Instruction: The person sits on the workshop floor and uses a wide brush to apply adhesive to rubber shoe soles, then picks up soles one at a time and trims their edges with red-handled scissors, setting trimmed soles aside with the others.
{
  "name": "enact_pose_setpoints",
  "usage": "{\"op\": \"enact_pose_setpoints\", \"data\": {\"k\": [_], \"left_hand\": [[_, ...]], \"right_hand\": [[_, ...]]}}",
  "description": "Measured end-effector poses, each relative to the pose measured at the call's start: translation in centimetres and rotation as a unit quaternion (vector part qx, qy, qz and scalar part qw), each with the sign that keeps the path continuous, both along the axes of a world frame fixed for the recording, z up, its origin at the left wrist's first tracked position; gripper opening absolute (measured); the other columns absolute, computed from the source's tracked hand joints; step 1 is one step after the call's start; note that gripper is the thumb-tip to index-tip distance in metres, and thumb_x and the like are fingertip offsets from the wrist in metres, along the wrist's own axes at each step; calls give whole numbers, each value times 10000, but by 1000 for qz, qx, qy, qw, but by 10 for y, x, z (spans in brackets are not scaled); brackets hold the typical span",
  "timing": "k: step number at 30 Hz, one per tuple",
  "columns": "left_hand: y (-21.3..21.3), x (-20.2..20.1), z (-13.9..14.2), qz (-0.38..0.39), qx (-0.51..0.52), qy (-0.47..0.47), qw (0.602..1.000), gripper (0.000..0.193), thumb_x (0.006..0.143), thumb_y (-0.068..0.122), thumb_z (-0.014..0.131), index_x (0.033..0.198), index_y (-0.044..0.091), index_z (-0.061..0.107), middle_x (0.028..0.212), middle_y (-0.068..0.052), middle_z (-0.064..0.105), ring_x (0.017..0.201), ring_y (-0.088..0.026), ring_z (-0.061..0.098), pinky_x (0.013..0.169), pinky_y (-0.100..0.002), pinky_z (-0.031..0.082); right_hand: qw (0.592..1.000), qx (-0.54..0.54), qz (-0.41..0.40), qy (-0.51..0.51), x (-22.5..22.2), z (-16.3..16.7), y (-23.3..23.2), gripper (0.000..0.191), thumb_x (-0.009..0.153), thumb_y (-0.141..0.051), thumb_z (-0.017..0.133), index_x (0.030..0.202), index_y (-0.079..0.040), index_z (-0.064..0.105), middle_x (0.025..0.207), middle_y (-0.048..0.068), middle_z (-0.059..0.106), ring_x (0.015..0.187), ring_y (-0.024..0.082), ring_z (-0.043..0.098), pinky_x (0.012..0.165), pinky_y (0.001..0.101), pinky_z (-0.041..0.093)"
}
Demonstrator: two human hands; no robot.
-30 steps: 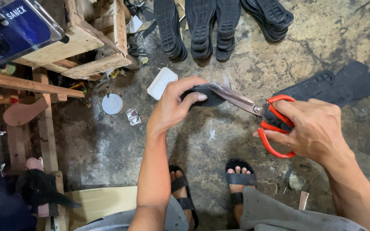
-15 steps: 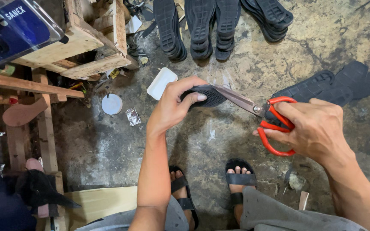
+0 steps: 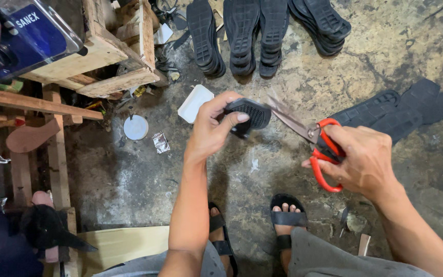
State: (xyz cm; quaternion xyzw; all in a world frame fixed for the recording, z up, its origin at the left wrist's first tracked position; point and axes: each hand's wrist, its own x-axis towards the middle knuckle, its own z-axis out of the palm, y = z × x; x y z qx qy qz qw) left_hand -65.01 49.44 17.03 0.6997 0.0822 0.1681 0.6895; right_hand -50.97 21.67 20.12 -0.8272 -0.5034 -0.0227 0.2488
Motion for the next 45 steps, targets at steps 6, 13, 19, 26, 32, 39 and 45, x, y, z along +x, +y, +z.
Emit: {"op": "enact_pose_setpoints", "data": {"k": [6,13,19,26,32,39,45], "left_hand": [[-4,1,4,5,-16,14,1000,235,913,-41,705,1137,3,651,998,8,669,975,-84,625,889,-237,505],[8,-6,23,-26,95,7,995,180,906,-68,665,1083,-32,665,961,-41,666,927,-123,614,869,-258,499],[7,-5,31,-28,117,-14,993,186,898,-73,658,1083,-49,655,977,-74,675,942,-158,632,891,-280,505],[9,-7,35,-17,135,24,990,188,892,-68,665,1078,-42,665,942,-79,682,891,-161,634,836,-281,511],[9,-5,37,-19,151,11,988,193,894,-69,671,1084,-36,665,955,-76,693,916,-159,650,867,-282,517],[10,-7,41,-8,161,28,987,195,893,-44,681,1087,-21,679,947,-72,692,911,-161,652,861,-283,516],[1,14,19,169,180,113,962,251,856,33,785,1088,-8,695,889,-65,720,837,-170,700,785,-306,570]], "right_hand": [[1000,-17,9,4,-1,4,1,506,597,-467,906,862,-93,690,631,67,623,587,282,596,613,391,469],[998,-13,11,-53,4,17,-4,562,601,-536,892,907,-98,715,716,77,659,632,276,611,641,383,465],[998,-43,0,-56,4,19,-4,562,558,-537,903,861,-101,721,665,76,657,594,290,602,604,390,453],[997,-32,33,-58,8,21,-7,528,603,-490,883,916,-102,711,738,39,683,647,257,633,628,376,450],[997,-48,14,-64,10,22,-7,520,596,-494,882,894,-103,710,731,46,673,645,276,626,637,379,462],[998,-37,-42,-11,12,13,-12,476,647,-432,926,877,-72,716,583,67,584,520,242,554,569,366,444],[972,55,-142,180,11,-11,-11,324,856,-234,863,1057,-28,712,615,36,541,535,112,482,541,280,410]]}}
